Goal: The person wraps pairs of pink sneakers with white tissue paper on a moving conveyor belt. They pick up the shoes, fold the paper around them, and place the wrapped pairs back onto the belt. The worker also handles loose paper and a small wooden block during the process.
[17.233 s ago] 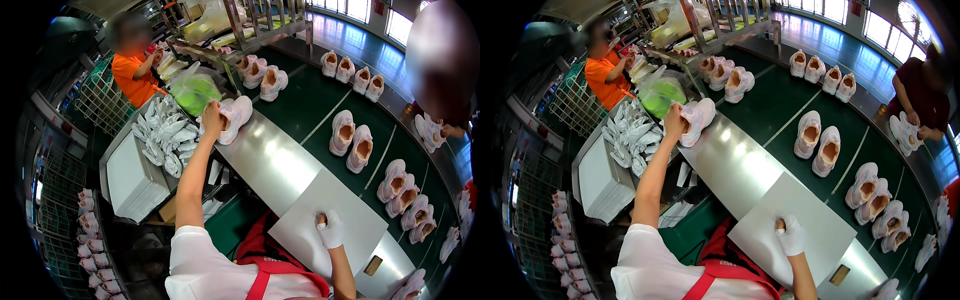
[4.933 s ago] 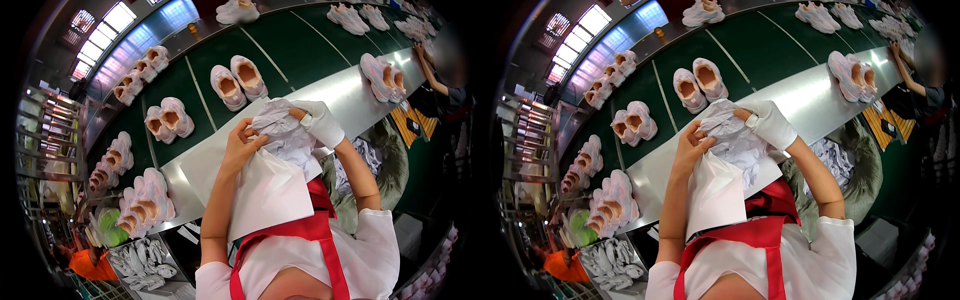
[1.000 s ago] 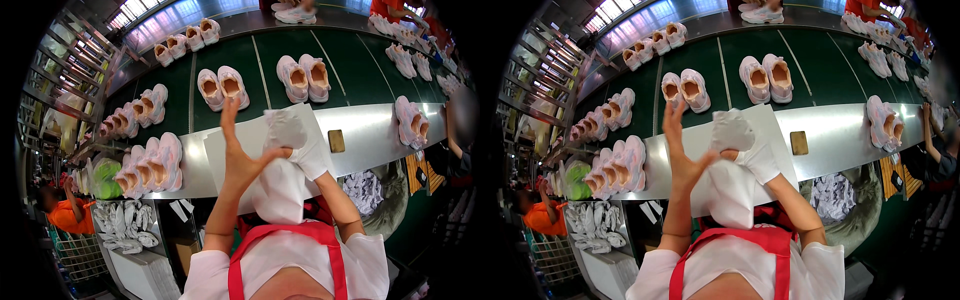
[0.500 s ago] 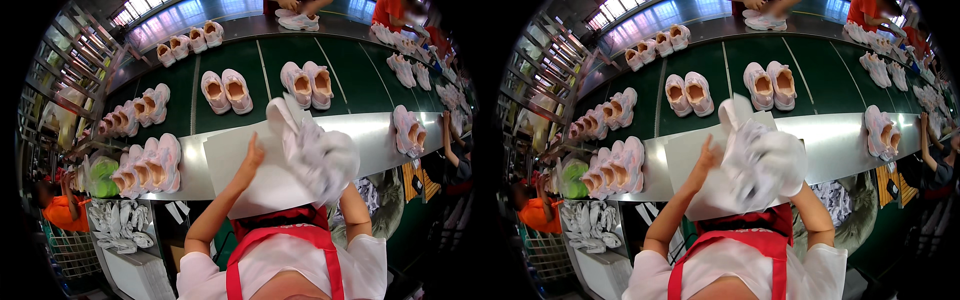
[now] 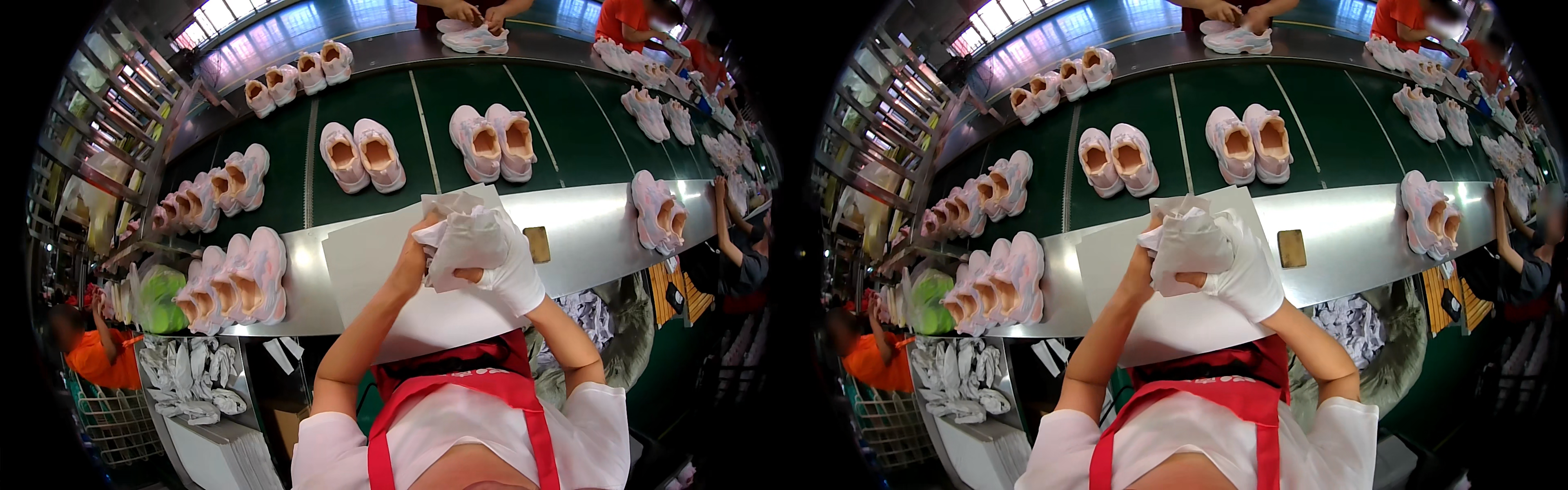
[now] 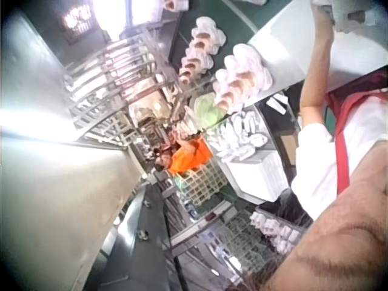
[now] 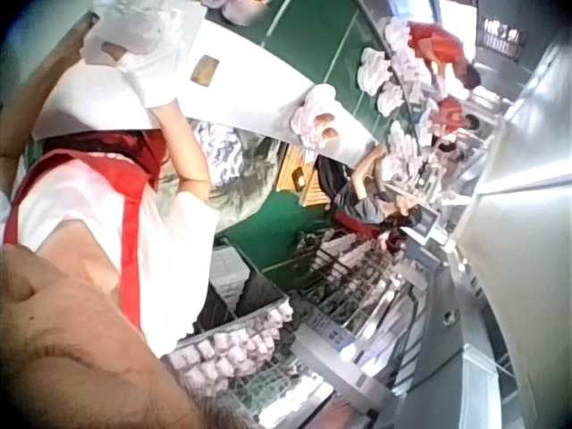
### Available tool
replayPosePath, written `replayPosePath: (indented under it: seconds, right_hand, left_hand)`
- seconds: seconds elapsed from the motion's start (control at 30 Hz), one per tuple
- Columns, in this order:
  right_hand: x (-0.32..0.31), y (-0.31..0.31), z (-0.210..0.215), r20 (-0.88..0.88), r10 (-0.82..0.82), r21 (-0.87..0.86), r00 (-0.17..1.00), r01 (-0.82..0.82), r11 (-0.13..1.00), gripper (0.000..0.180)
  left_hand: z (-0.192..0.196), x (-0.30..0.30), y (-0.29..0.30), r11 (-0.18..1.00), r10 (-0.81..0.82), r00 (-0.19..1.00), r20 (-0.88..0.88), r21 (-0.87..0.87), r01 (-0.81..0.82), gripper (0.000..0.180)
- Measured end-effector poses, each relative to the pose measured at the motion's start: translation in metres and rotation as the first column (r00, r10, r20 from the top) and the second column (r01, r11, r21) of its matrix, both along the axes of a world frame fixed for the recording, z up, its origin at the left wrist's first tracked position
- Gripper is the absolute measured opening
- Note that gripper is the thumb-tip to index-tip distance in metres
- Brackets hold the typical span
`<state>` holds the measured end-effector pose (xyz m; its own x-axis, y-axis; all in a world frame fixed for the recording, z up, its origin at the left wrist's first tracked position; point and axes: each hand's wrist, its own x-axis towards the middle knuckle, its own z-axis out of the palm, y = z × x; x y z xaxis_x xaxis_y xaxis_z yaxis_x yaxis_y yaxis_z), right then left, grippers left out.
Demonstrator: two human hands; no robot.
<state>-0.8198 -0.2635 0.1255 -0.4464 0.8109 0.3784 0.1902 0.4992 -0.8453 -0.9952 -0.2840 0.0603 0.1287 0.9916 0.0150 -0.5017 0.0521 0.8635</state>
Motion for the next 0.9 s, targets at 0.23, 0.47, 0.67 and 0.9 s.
replayPosePath:
  seconds: [0.23,0.47,0.67,0.9]
  right_hand:
    - [-0.001,0.030,-0.011,0.257,0.033,0.044,0.966,-0.046,0.998,0.064]
    - [-0.019,0.014,-0.010,0.255,-0.183,0.232,0.949,0.124,0.965,0.073]
    - [-0.026,0.024,-0.004,0.184,-0.052,-0.039,0.981,0.060,0.997,0.066]
    - [-0.005,0.052,-0.020,0.197,-0.085,-0.104,0.977,0.108,0.989,0.069]
  left_hand:
    - [0.054,-0.006,0.007,0.984,0.086,0.828,-0.555,0.176,0.016,0.068]
    - [0.038,0.011,0.032,0.924,0.379,0.860,-0.341,0.181,-0.336,0.034]
    - [0.040,0.028,0.063,0.715,0.690,0.674,-0.265,0.396,-0.576,0.035]
    - [0.045,0.040,0.093,0.958,0.271,0.962,0.035,0.090,-0.273,0.028]
